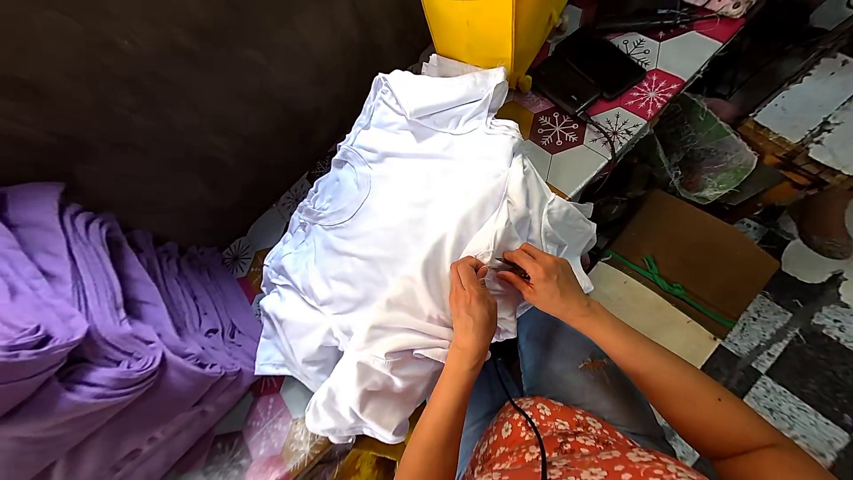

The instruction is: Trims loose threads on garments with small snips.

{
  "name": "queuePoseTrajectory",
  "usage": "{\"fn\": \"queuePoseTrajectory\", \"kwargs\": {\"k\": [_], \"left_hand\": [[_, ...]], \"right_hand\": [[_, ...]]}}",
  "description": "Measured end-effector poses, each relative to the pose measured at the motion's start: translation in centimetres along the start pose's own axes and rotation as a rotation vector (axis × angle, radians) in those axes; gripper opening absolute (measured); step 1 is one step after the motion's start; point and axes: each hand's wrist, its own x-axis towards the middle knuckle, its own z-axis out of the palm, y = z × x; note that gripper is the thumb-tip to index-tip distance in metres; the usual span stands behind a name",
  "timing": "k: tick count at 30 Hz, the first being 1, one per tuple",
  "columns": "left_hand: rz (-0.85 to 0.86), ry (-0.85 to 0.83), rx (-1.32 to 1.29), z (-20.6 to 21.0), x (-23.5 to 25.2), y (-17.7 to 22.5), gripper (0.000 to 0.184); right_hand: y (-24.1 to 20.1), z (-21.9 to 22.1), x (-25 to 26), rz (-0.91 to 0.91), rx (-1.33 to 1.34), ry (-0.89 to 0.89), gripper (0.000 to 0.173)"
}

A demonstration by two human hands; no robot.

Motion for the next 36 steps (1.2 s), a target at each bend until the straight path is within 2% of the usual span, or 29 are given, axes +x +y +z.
{"fn": "queuePoseTrajectory", "kwargs": {"k": [6, 17, 24, 36], "left_hand": [[0.102, 0.077, 0.062, -0.7, 0.2, 0.5, 0.015], [0.125, 0.065, 0.099, -0.6, 0.1, 1.5, 0.014], [0.122, 0.039, 0.086, -0.4, 0.1, 1.8, 0.016], [0.104, -0.005, 0.042, 0.0, 0.2, 2.6, 0.017]], "right_hand": [[-1.9, -1.2, -0.5, -0.074, -0.03, 0.194, 0.032], [-2.7, -1.0, -0.1, -0.023, -0.091, 0.25, 0.031], [-3.3, -0.7, -1.1, -0.026, -0.133, 0.225, 0.031], [-2.6, -0.3, -2.1, -0.068, -0.142, 0.299, 0.022]]}}
